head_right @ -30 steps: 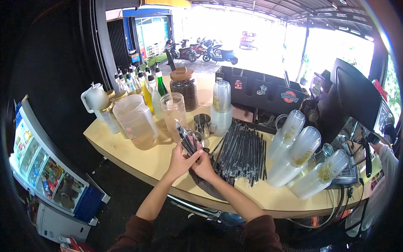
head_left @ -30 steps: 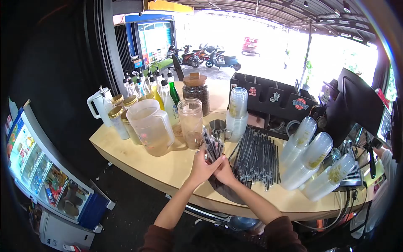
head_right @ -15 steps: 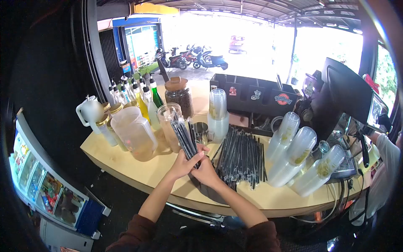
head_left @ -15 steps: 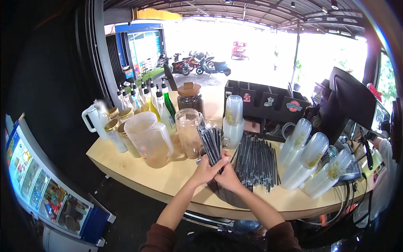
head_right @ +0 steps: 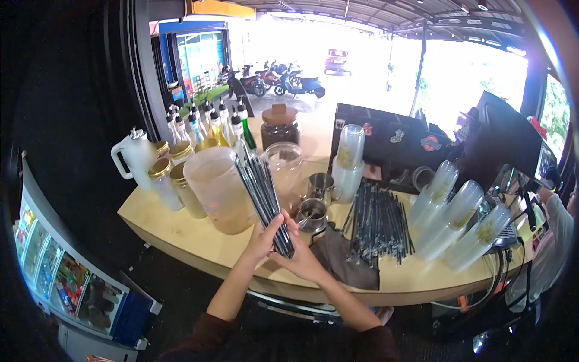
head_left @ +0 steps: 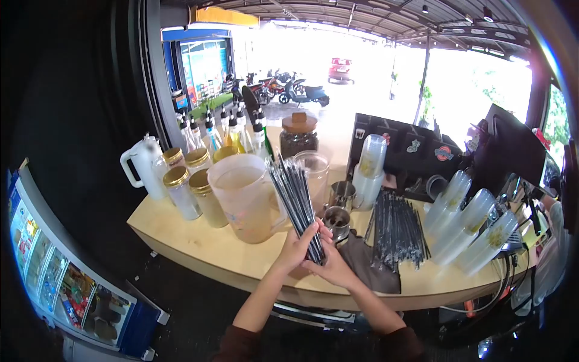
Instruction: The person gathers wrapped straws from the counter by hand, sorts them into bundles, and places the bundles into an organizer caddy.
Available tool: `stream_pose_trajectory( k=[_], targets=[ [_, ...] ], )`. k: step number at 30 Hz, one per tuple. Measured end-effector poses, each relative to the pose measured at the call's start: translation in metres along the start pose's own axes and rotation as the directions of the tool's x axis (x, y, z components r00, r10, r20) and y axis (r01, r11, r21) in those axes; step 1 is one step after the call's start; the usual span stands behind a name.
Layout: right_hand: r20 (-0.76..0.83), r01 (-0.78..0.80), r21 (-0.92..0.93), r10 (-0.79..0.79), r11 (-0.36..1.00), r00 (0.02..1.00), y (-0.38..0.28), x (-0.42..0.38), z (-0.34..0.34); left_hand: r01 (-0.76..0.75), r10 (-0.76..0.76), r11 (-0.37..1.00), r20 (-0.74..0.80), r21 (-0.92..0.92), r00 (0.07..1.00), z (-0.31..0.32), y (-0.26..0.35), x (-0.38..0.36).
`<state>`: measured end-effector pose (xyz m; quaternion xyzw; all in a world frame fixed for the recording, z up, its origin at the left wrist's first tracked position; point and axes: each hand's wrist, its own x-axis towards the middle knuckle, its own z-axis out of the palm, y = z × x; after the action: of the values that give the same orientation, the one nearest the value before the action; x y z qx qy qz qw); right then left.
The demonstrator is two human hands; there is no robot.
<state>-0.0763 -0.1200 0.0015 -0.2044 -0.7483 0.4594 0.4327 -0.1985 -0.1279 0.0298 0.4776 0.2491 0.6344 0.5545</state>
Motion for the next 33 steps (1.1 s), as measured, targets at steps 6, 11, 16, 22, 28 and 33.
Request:
stream_pose_trajectory(
  k=[6,11,16,22,28,33],
  targets=[
    [0.027,-0.099,-0.158,0.104,0.982,0.994,-0.04,0.019,-0.016,-0.044,0.042,0.992,0.024,0.121,0.999,-0.034,0.027,-0.018],
    [-0.187,0.004,-0.024,-0.009,1.0,0.982,-0.081,0.05,0.008,-0.009,-0.019,0.973,0.122,0.23,0.992,-0.039,0.038,-0.025],
    [-0.262,-0.092,-0.146,0.051,0.985,0.964,-0.08,0.068,0.027,0.008,-0.065,0.95,0.176,0.311,0.982,-0.038,0.038,-0.036],
    [-0.242,-0.132,0.075,0.147,0.988,0.959,-0.072,0.066,0.026,-0.048,0.03,0.978,0.092,0.204,0.995,-0.043,0.031,-0.04],
    [-0.268,-0.04,0.04,0.049,0.998,0.962,-0.063,0.06,0.014,-0.031,0.025,0.995,0.063,0.091,0.998,-0.039,0.024,-0.038],
    [-0.261,-0.057,0.041,0.066,0.998,0.963,-0.058,0.055,0.004,-0.012,0.009,0.998,0.051,0.061,0.999,-0.034,0.016,-0.035]
  ],
)
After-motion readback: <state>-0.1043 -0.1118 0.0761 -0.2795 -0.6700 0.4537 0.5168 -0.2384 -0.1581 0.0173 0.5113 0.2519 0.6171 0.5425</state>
